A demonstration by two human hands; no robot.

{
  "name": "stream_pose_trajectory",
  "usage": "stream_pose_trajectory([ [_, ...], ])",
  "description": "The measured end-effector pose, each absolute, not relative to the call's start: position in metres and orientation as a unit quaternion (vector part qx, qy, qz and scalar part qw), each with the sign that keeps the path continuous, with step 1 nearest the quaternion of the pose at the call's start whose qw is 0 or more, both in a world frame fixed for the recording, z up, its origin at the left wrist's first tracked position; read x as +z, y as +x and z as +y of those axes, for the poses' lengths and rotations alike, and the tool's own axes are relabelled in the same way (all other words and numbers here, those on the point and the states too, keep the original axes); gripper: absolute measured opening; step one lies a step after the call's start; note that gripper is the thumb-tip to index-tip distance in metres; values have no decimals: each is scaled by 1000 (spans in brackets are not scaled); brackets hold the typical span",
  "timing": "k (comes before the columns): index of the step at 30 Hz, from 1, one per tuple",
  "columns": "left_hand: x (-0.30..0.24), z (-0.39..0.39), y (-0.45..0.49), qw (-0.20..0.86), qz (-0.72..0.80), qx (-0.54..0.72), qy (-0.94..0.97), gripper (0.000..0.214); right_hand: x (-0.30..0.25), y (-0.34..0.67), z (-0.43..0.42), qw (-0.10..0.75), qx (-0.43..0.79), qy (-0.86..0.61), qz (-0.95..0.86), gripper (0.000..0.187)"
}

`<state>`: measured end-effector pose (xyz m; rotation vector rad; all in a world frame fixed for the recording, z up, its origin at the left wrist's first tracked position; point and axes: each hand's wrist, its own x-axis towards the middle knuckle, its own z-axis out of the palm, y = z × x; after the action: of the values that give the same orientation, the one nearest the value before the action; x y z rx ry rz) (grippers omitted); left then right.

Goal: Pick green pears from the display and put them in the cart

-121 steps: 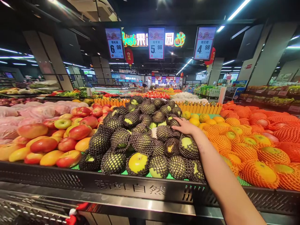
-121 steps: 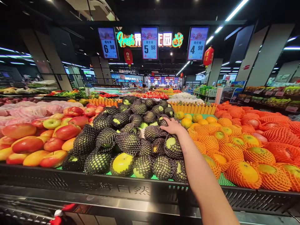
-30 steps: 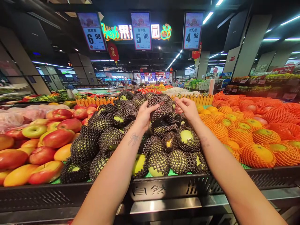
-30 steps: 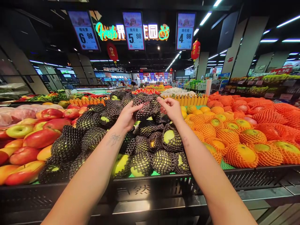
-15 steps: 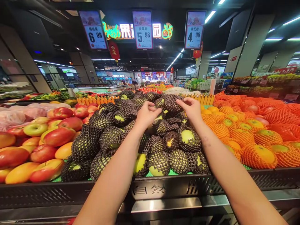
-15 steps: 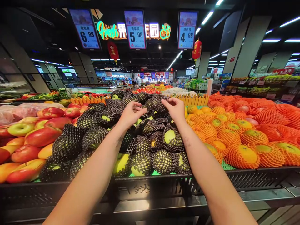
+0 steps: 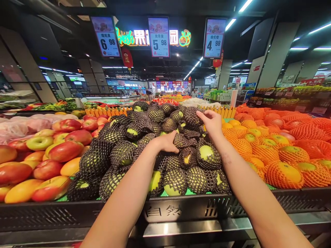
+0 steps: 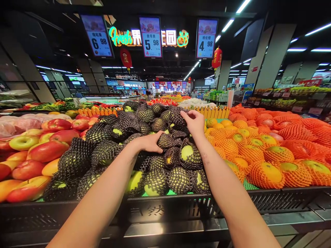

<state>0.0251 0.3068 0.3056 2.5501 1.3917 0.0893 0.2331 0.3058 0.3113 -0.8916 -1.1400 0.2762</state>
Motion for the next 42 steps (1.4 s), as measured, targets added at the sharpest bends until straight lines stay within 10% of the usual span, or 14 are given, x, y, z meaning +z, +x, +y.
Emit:
stream_pose_trajectory([
  [26, 399, 348, -36, -138, 670, 423, 594, 86, 312, 237, 306, 752, 121, -434, -481, 40],
  [42, 365, 447, -130, -43, 681, 175, 709, 81, 314, 231, 300, 745, 109, -437, -493, 36],
])
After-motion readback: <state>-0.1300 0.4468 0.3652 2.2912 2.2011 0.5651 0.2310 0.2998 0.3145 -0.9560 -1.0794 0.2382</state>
